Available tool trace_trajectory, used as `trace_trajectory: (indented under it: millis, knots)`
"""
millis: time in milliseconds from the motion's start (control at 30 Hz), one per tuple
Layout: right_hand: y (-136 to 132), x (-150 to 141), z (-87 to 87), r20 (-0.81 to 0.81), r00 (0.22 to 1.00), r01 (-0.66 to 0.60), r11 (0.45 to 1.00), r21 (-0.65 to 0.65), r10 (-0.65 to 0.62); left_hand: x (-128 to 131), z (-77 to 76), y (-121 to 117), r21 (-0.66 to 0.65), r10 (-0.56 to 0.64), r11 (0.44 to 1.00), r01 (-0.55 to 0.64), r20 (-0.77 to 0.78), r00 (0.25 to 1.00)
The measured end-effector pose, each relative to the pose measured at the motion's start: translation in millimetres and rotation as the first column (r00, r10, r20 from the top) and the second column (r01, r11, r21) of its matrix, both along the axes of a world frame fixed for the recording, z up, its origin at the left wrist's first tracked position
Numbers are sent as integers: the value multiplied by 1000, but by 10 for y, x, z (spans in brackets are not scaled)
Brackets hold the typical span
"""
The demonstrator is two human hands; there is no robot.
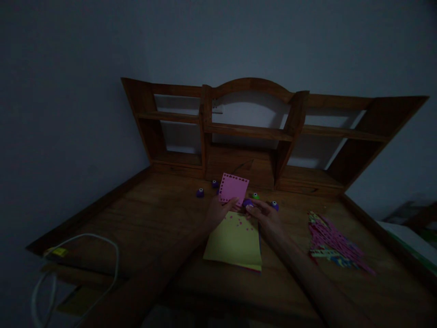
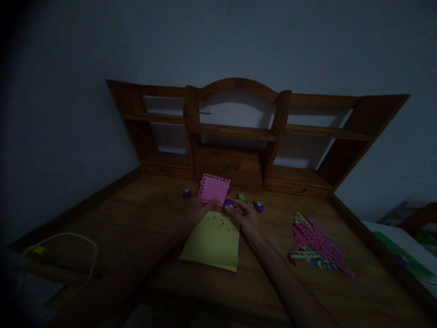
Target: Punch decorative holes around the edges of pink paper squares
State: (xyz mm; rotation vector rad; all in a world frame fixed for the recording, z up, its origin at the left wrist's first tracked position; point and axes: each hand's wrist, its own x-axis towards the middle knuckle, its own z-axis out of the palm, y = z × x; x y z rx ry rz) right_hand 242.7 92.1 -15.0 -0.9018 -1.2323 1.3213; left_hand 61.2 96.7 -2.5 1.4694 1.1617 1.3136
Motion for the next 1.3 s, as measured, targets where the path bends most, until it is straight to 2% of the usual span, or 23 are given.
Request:
trace_trajectory:
  millis: [300,567,800,1300]
  knots:
    - [22,29,-16,63,998,-5,999,32,3,35,100,-64,29,64,998,-63,-41,997]
    - [24,38,-21,80,997,-19,1000,22,17,30,45,-54,66,103,993,-99,-66,992]
    - [35,32,-38,56,998,-2,1000,15,1,29,-16,-30,79,73,994,-69,-56,996]
    - [12,28,-9,57,998,6,999,42,-8,37,57,-74,91,65,994,-56,-93,994]
